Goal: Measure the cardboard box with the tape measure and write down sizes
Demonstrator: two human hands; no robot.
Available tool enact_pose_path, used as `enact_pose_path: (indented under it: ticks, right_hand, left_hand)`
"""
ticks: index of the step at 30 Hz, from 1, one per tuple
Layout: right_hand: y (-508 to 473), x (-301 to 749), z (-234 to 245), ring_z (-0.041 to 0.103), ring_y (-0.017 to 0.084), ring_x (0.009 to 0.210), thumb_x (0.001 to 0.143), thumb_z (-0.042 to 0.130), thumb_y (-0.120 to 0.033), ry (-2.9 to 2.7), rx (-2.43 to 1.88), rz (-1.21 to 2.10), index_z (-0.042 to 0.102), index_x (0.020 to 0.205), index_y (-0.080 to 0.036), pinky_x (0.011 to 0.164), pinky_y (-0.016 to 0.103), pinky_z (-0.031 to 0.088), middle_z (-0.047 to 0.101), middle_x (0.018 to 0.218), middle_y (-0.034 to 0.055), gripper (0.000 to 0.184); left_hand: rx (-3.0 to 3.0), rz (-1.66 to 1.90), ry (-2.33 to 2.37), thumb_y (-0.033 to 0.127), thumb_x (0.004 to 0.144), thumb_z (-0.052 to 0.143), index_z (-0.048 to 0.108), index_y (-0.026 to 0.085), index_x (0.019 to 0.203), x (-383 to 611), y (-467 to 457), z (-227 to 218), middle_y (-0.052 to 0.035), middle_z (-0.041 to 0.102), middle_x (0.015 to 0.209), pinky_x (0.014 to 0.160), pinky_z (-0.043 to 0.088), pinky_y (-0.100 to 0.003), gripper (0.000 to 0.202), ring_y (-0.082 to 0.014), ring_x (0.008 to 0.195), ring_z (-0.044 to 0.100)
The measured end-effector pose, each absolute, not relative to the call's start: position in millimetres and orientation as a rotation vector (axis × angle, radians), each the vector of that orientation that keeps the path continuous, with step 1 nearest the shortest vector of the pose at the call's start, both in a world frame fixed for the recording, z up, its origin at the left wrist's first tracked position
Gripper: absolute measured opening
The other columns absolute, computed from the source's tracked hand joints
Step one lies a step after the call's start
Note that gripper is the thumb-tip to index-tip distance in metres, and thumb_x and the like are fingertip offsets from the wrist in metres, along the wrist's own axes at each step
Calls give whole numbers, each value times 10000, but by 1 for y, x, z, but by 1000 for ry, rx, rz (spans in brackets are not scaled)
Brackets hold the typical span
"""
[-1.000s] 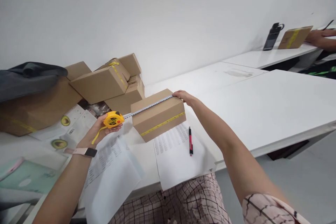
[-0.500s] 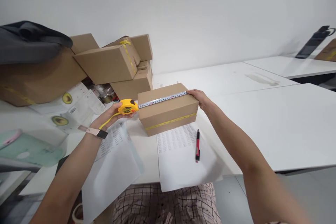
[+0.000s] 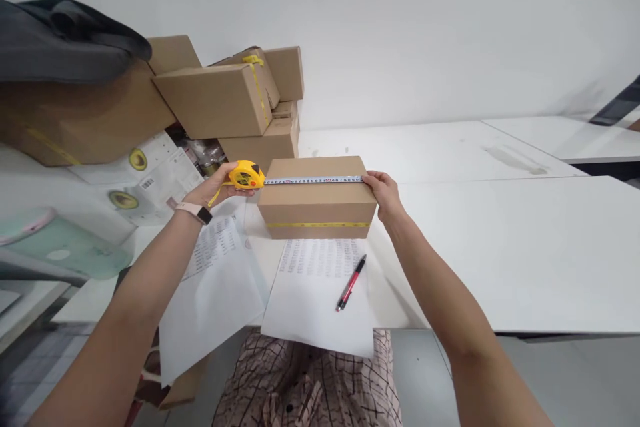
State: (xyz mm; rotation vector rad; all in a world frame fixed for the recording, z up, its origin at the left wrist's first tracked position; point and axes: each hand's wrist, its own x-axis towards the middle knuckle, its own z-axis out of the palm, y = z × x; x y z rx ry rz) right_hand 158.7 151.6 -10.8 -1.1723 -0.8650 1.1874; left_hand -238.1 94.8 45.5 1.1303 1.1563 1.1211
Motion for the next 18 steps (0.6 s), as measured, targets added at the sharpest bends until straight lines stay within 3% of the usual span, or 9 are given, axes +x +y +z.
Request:
enact_pose_path:
  ticks: [9,14,18]
  right_hand:
    - [152,157,-11,643,159,765,587,834,-305,-918,-1228,1132,681,816,-202,642,267,526,712,854,16,294]
    - [151,157,-12,632,138,730,582,845,-298,-884,-1222,1154,698,829,-199,598,242,510,708,839,11,303]
    - [149,155,-13,635,145,748,576,866,-301,-870,-1210,1158,710,837,-208,591,243,516,717,859,9,318]
  left_hand:
    - [1180,1091,1154,480,865,651,670,120,1228,-248,100,44,-159,758,1099,816,613,-378,512,-251,915,732]
    - [1206,1072,1138,472,881,619,675,117,1183,-254,121,46,-149,766,1020,803,608,-397,470,-245,858,726]
    - [1226,1019,1112,455,871,636,696,127,1138,-261,133,47,-150,762,1073,788,606,-387,427,-259,910,718]
